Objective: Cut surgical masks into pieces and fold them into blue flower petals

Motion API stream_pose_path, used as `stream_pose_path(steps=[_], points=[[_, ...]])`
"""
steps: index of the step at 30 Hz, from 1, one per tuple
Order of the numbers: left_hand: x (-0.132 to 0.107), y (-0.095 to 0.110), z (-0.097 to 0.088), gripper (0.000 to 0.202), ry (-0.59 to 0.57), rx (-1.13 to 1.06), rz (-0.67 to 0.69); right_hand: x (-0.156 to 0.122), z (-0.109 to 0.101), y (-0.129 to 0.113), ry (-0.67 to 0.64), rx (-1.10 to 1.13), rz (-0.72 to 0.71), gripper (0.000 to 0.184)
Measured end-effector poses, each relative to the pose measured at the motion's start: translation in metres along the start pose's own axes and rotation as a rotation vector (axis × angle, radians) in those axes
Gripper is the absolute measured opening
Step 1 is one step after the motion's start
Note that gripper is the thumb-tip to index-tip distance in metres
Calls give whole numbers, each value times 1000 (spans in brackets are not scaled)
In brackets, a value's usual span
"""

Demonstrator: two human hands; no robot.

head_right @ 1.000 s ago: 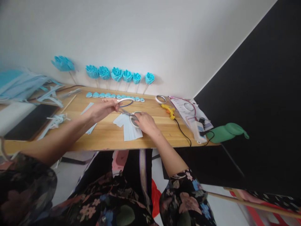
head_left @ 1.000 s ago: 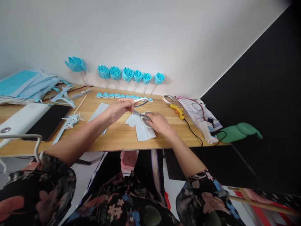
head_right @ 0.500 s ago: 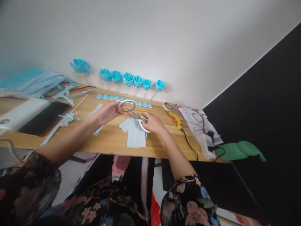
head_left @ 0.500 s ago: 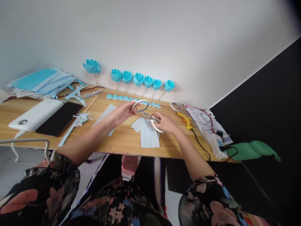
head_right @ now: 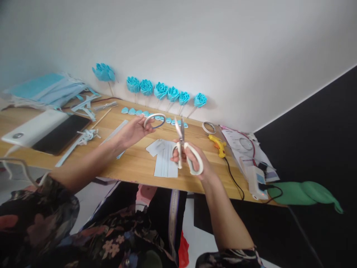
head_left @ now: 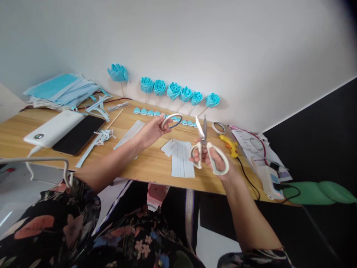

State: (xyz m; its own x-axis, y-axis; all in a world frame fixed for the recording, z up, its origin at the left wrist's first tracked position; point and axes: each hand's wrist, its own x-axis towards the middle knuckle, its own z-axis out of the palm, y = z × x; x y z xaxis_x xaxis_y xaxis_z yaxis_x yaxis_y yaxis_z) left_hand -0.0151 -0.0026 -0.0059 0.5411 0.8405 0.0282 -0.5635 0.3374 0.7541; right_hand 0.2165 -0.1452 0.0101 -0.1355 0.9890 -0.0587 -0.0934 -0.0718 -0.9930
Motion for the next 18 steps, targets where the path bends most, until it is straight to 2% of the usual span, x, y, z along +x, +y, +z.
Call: stream_pose_path(steps=[4, 7, 14, 18], points=[[-1, -4, 1, 32, 27, -13, 22, 8, 39, 15, -188, 141, 59, 54], [0, -6, 1, 32, 66, 0, 32, 18, 55, 22, -250, 216, 85, 59], [-3, -10, 6, 26, 74, -6, 65, 35, 64, 25, -203, 245, 105, 57], [-8, -13, 11, 29, 41, 75, 98, 44, 67, 22, -178, 271, 81, 58]])
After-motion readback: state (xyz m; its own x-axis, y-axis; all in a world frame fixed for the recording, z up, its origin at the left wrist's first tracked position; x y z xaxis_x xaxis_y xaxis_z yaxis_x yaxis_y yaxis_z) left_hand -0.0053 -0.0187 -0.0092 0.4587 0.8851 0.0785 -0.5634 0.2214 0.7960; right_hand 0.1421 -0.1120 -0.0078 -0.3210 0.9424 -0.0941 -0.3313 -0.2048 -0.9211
